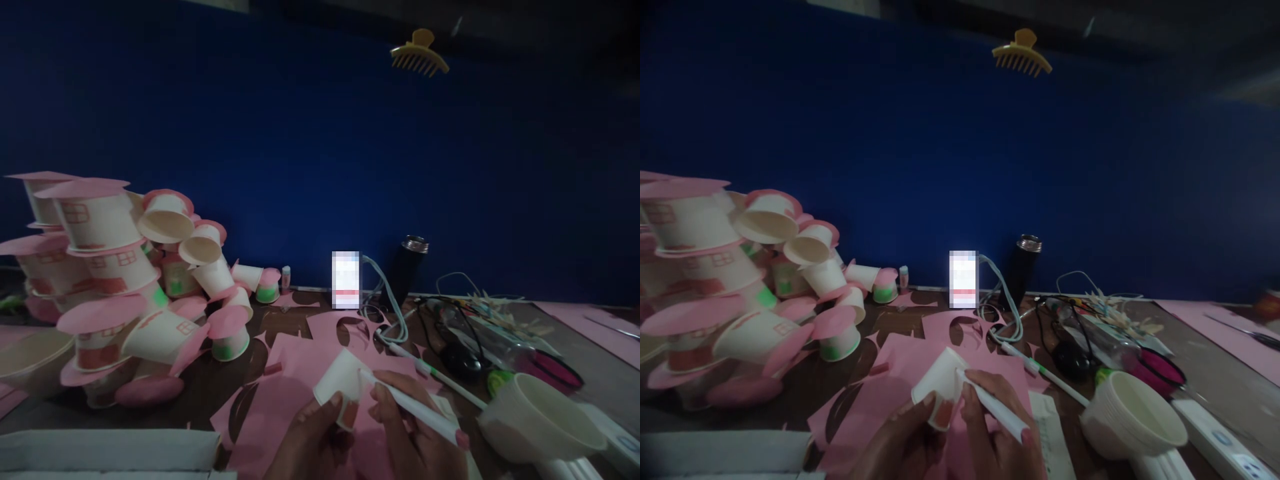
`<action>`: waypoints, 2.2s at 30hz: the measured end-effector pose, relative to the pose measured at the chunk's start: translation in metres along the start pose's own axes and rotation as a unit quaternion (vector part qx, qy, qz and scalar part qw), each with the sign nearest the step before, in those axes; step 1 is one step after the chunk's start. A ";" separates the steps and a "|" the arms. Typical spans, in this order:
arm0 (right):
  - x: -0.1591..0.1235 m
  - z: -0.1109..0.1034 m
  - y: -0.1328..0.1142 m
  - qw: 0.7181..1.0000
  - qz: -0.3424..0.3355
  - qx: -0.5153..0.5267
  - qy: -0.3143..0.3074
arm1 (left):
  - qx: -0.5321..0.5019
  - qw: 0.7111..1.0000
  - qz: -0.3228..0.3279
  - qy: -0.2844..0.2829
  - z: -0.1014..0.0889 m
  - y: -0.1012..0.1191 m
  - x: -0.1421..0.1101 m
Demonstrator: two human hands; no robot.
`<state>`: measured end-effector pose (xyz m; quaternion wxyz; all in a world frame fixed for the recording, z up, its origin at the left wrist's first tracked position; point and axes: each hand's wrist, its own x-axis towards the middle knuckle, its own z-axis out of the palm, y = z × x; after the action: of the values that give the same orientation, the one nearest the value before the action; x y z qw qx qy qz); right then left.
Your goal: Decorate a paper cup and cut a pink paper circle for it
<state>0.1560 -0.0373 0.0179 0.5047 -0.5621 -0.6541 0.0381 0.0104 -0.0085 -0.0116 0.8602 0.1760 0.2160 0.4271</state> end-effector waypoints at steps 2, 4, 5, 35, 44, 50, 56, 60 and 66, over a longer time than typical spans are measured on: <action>0.000 0.000 0.000 1.000 0.000 -0.004 0.006 | 0.001 1.000 0.004 -0.007 0.001 0.000 -0.001; 0.000 0.001 0.000 1.000 0.004 -0.002 0.009 | 0.001 1.000 0.005 -0.014 0.001 0.000 -0.001; 0.000 0.001 0.000 1.000 0.005 -0.001 0.008 | -0.001 1.000 0.006 -0.014 0.000 0.000 -0.001; -0.002 0.001 -0.003 0.999 0.003 0.004 -0.037 | -0.008 1.000 0.008 0.018 -0.005 -0.003 0.001; -0.002 0.004 -0.004 0.999 0.010 0.020 -0.038 | -0.015 1.000 -0.001 0.013 -0.005 -0.002 -0.001; -0.003 0.002 -0.006 0.999 0.031 0.024 -0.021 | -0.016 0.999 -0.011 0.026 -0.001 0.001 -0.001; -0.001 -0.001 -0.003 0.998 0.033 -0.028 0.043 | -0.020 0.997 -0.009 0.068 -0.002 -0.001 -0.001; 0.001 -0.002 -0.001 0.998 0.028 -0.041 0.033 | -0.002 0.998 -0.007 0.064 -0.003 -0.002 -0.002; -0.001 -0.002 0.001 0.999 0.019 -0.042 0.023 | 0.009 0.999 -0.003 0.051 -0.005 -0.002 0.001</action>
<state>0.1577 -0.0392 0.0177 0.4951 -0.5959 -0.6322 0.0074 0.0099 -0.0082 -0.0166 0.8478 0.1610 0.2638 0.4309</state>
